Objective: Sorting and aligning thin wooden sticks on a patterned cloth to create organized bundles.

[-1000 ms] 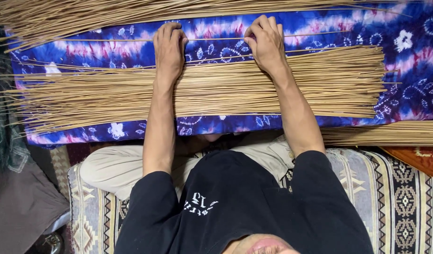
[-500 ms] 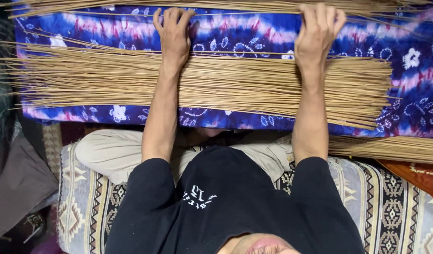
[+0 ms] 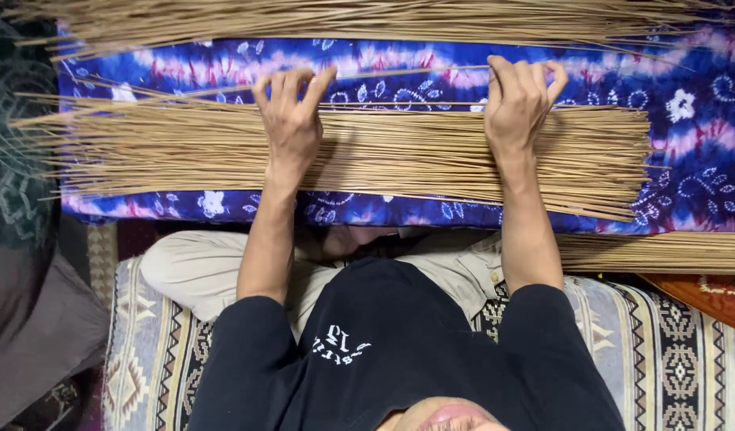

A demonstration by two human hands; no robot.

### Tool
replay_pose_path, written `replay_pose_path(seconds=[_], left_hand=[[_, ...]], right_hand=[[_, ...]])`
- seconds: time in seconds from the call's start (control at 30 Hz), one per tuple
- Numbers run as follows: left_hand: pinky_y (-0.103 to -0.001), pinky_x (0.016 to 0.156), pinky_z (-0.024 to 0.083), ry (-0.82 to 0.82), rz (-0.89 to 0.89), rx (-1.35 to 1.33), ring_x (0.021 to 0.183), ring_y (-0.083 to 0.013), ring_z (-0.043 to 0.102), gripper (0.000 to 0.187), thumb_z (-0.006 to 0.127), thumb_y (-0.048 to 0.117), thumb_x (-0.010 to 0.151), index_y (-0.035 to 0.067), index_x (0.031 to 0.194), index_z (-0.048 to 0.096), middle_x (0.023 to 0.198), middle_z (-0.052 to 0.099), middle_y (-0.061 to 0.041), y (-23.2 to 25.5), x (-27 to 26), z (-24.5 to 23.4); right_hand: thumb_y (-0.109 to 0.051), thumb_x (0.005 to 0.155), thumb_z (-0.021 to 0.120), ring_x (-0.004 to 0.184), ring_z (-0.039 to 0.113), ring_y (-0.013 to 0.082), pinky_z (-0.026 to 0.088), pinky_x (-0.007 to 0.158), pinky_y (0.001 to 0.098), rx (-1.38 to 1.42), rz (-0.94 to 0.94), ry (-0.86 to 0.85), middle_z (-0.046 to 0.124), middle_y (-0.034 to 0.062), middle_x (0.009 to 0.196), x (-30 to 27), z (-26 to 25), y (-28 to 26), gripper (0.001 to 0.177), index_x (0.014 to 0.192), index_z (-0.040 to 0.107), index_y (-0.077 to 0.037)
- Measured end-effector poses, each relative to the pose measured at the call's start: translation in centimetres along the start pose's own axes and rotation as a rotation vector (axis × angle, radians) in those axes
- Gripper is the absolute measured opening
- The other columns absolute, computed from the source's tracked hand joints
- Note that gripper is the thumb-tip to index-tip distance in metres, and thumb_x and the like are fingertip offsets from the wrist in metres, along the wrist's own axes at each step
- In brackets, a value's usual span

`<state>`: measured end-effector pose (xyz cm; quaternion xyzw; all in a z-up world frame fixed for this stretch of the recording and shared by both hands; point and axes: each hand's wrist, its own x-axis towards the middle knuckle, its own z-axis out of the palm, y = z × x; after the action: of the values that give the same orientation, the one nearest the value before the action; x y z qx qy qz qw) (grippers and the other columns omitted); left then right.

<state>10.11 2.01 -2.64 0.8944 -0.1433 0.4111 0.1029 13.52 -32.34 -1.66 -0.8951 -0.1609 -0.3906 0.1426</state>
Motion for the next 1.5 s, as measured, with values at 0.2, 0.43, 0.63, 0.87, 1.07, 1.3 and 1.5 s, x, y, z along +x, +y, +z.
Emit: replay_pose_path(seconds=[0.2, 0.43, 0.63, 0.87, 1.07, 1.3, 1.5], left_hand=[[-0.035, 0.085, 0.044, -0.062, -0.032, -0.105, 0.084, -0.0154, 0.057, 0.031, 0.065, 0.003, 0.103, 0.017, 0.130, 0.070, 0.105, 0.068, -0.004, 2.7, -1.7, -7.5], [-0.036, 0.085, 0.042, -0.230, -0.189, -0.391, 0.089, -0.0211, 0.057, 0.037, 0.069, -0.008, 0.094, 0.007, 0.128, 0.069, 0.105, 0.065, -0.007, 4.5, -2.7, -15.6], [-0.041, 0.080, 0.055, -0.229, -0.165, -0.694, 0.086, -0.0295, 0.071, 0.034, 0.062, -0.004, 0.097, 0.011, 0.126, 0.072, 0.095, 0.070, -0.006, 8.2, -4.8, -14.2], [-0.039, 0.080, 0.058, -0.162, -0.227, -0.919, 0.086, -0.0313, 0.073, 0.028, 0.068, -0.002, 0.095, 0.006, 0.121, 0.073, 0.095, 0.073, -0.009, 13.5, -4.2, -14.5], [-0.036, 0.079, 0.058, -0.144, -0.334, -1.035, 0.084, -0.0262, 0.072, 0.018, 0.071, 0.002, 0.096, 0.006, 0.113, 0.077, 0.095, 0.072, -0.007, 14.0, -5.1, -13.5], [-0.038, 0.075, 0.058, -0.097, -0.499, -1.068, 0.081, -0.0308, 0.074, 0.007, 0.075, 0.002, 0.092, 0.002, 0.098, 0.077, 0.089, 0.071, -0.012, 14.5, -6.0, -13.0], [-0.037, 0.078, 0.059, -0.004, -0.602, -0.993, 0.085, -0.0282, 0.075, 0.013, 0.080, 0.001, 0.088, 0.005, 0.100, 0.076, 0.092, 0.076, -0.011, 13.5, -5.5, -14.1]], right_hand=[[-0.027, 0.111, 0.055, 0.098, 0.065, 0.0282, 0.044, 0.102, 0.0459, 0.316, 0.012, 0.189, 0.073, 0.0159, 0.108, 1.9, -4.7, -3.9, 0.030, 0.120, 0.066, 0.000], [-0.017, 0.113, 0.050, 0.112, 0.054, 0.0252, 0.047, 0.100, 0.0374, 0.585, -0.038, 0.484, 0.054, 0.0115, 0.122, 5.8, -13.2, -4.0, 0.020, 0.128, 0.053, -0.005], [-0.023, 0.103, 0.069, 0.096, 0.067, 0.0398, 0.047, 0.094, 0.0507, 0.609, -0.176, 0.408, 0.070, 0.0211, 0.105, 0.1, -8.0, -8.0, 0.029, 0.113, 0.069, 0.004], [-0.002, 0.086, 0.080, 0.083, 0.069, 0.0315, 0.057, 0.074, 0.0428, 0.888, -0.351, 0.241, 0.077, 0.0177, 0.109, -1.4, -9.7, -15.3, 0.016, 0.103, 0.080, -0.005], [0.000, 0.095, 0.068, 0.082, 0.070, 0.0314, 0.055, 0.074, 0.0435, 0.935, -0.361, 0.084, 0.077, 0.0159, 0.110, -2.0, -9.7, -16.2, 0.017, 0.109, 0.077, -0.003], [0.004, 0.099, 0.055, 0.085, 0.069, 0.0342, 0.054, 0.078, 0.0454, 0.933, -0.354, -0.099, 0.074, 0.0157, 0.111, -2.4, -10.7, -16.8, 0.023, 0.111, 0.073, -0.001], [0.014, 0.097, 0.047, 0.082, 0.069, 0.0413, 0.056, 0.072, 0.0486, 0.991, -0.256, -0.232, 0.071, 0.0200, 0.107, -4.1, -9.9, -15.3, 0.027, 0.108, 0.069, 0.003]])
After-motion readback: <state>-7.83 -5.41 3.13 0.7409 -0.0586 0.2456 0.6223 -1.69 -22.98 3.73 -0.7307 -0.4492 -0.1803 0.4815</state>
